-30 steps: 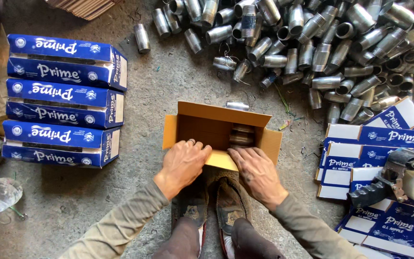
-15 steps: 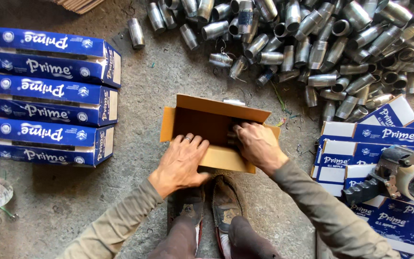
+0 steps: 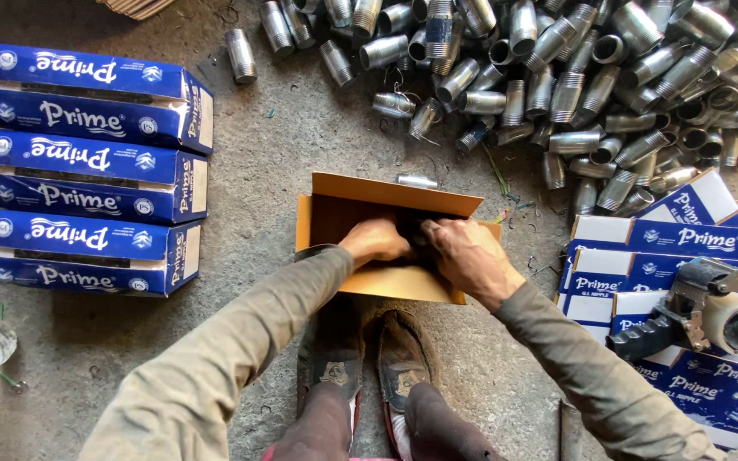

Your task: The person assembles a cardboard box, seals the bottom with a tape dispenser, and fills the box with metal pipe nipples taken from a large pile on the floor.

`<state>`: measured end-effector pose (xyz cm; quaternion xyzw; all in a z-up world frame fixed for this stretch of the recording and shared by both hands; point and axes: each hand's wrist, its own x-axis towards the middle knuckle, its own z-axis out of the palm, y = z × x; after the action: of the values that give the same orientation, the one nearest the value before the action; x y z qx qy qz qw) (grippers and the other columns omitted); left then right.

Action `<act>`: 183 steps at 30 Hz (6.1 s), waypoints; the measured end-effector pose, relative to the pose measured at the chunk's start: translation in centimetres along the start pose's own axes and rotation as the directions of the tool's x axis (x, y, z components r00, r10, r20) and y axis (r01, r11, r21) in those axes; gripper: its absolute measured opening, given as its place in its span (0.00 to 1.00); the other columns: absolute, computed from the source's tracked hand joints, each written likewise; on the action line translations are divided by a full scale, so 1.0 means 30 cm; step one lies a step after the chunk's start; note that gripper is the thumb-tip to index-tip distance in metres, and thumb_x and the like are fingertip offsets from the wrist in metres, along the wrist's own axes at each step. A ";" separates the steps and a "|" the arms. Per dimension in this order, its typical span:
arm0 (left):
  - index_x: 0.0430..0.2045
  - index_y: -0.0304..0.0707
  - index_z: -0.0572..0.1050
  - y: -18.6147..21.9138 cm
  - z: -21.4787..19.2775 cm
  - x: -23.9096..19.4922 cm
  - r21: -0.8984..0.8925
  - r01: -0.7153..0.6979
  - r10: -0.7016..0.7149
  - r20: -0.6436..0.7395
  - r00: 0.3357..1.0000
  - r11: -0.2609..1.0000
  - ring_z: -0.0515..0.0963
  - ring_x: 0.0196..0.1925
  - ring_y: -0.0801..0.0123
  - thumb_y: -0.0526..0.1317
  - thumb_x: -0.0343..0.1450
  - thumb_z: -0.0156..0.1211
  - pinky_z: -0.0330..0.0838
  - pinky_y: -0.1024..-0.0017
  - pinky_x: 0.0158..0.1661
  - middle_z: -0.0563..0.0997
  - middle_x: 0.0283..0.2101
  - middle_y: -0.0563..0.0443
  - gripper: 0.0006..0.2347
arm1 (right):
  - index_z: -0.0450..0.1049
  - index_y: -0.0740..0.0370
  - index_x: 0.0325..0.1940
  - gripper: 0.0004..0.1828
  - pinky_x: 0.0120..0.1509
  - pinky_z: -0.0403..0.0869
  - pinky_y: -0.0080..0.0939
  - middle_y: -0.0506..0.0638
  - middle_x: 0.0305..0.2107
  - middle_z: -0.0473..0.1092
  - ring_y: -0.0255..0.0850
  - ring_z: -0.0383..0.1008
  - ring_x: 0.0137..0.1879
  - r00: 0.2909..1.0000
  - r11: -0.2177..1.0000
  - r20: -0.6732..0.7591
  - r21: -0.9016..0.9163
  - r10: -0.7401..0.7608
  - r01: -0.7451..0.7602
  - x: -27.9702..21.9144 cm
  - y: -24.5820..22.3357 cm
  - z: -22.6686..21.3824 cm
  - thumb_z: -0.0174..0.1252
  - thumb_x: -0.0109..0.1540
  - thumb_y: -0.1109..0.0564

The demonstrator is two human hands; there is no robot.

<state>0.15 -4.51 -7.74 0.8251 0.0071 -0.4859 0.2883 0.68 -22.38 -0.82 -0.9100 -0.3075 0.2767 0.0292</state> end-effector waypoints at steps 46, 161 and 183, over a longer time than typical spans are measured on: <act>0.43 0.38 0.82 0.021 -0.481 -0.359 -0.098 -0.463 0.406 -0.347 0.846 0.881 0.86 0.46 0.43 0.46 0.66 0.67 0.81 0.52 0.46 0.86 0.41 0.36 0.16 | 0.75 0.56 0.64 0.30 0.64 0.76 0.69 0.60 0.54 0.77 0.61 0.76 0.62 0.940 0.937 0.230 0.298 -0.254 0.180 0.363 0.190 -0.238 0.67 0.56 0.53; 0.67 0.27 0.65 -0.102 -0.147 -0.491 0.253 -0.512 0.548 -0.603 0.580 0.821 0.70 0.69 0.39 0.35 0.62 0.75 0.59 0.47 0.72 0.71 0.65 0.30 0.37 | 0.66 0.64 0.68 0.46 0.59 0.77 0.63 0.61 0.45 0.74 0.61 0.77 0.56 0.979 0.838 -0.091 0.506 -0.184 0.205 0.041 -0.165 -0.235 0.71 0.47 0.50; 0.34 0.24 0.81 -0.142 -0.070 -0.235 -0.079 -0.059 0.036 -0.262 0.964 0.995 0.85 0.46 0.31 0.41 0.66 0.56 0.80 0.40 0.42 0.85 0.36 0.28 0.15 | 0.77 0.65 0.55 0.23 0.50 0.81 0.64 0.64 0.40 0.80 0.64 0.82 0.48 0.942 0.927 -0.335 0.356 0.010 0.116 -0.070 -0.119 -0.128 0.68 0.57 0.57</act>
<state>-3.13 1.94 -3.30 0.8686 0.0461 -0.3655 0.3315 -0.64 -20.26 4.24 -0.9125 -0.2651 0.1725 0.2593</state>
